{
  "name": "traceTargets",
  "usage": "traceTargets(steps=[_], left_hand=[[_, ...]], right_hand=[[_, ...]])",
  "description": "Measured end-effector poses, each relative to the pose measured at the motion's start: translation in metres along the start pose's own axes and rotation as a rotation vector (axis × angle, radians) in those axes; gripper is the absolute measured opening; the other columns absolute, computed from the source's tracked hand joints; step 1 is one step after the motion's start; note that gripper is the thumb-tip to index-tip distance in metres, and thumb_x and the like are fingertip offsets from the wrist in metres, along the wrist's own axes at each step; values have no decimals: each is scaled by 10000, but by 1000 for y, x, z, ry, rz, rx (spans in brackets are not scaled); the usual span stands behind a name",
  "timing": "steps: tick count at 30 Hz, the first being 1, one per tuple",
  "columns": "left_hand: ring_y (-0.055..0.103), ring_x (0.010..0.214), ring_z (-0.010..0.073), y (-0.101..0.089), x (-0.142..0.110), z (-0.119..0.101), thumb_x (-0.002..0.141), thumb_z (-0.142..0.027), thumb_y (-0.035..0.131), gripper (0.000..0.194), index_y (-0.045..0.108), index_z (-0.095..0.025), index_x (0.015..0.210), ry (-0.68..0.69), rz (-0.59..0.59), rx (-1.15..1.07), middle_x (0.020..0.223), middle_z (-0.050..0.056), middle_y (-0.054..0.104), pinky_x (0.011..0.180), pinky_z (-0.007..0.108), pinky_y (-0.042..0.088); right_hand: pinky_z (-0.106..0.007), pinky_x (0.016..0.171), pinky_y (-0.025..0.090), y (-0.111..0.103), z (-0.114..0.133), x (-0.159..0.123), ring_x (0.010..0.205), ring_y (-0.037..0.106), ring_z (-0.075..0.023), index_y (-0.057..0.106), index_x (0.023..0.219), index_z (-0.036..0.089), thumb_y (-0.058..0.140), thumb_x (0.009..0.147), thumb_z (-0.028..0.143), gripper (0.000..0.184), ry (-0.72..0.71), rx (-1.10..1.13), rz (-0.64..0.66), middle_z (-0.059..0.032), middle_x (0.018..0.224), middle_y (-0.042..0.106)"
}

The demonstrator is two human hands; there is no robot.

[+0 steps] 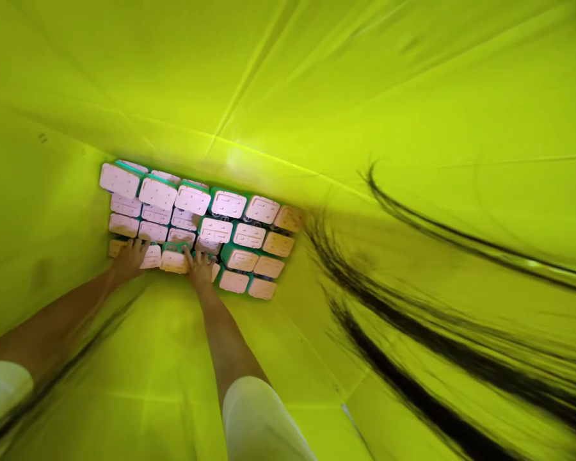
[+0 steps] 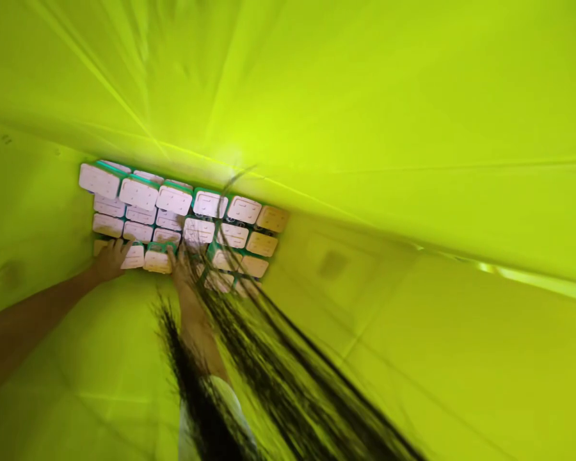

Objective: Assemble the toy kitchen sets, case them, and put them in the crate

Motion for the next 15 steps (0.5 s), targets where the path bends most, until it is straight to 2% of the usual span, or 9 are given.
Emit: traceTargets(steps=[3, 6, 9, 12, 15], left_hand=[[515, 1177, 419, 8, 3, -11, 801, -211, 724, 871, 329, -30, 1556, -98, -17, -23, 1355, 303, 491, 822, 431, 530], [537, 1167, 420, 11, 3, -15, 820, -216, 704, 816, 369, -64, 1549, -150, -34, -45, 1361, 289, 497, 811, 431, 546], [560, 1147, 402, 12, 3, -15, 820, -191, 687, 796, 386, -100, 1552, -158, -32, -55, 1346, 267, 528, 806, 428, 558], [563, 1181, 412, 10, 3, -14, 811, -178, 687, 824, 368, -94, 1566, -145, -34, -59, 1345, 267, 552, 837, 456, 566], [437, 1366, 485, 7, 3, -17, 807, -193, 700, 889, 312, -109, 1602, -114, -63, -55, 1467, 275, 490, 991, 586, 503]], right_hand=[[-450, 1029, 429, -2, 14, 4, 1297, 515, -265, 295, 1621, 243, 548, 940, 44, 753, -31, -6, 14, -234, 1630, 338], [-361, 946, 475, -3, 17, 9, 1182, 591, -199, 347, 1603, 222, 422, 964, -11, 684, -65, -6, 21, -247, 1609, 369], [-314, 945, 469, -2, 11, 12, 1191, 589, -181, 402, 1579, 231, 466, 962, 14, 657, -105, 0, 23, -220, 1609, 383], [-333, 1006, 444, 3, 1, 7, 1349, 497, -227, 372, 1594, 253, 555, 962, 110, 673, -100, 5, 13, -196, 1642, 344], [-439, 1103, 377, 15, -12, -7, 1470, 367, -325, 313, 1615, 302, 780, 848, 312, 898, -77, 5, 14, -177, 1682, 276]])
Point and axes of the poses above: each hand's wrist, its own x-axis towards the middle knuckle, its own y-axis out of the palm, z = x × y, the point moved 5 cm from there along x, towards the middle knuckle
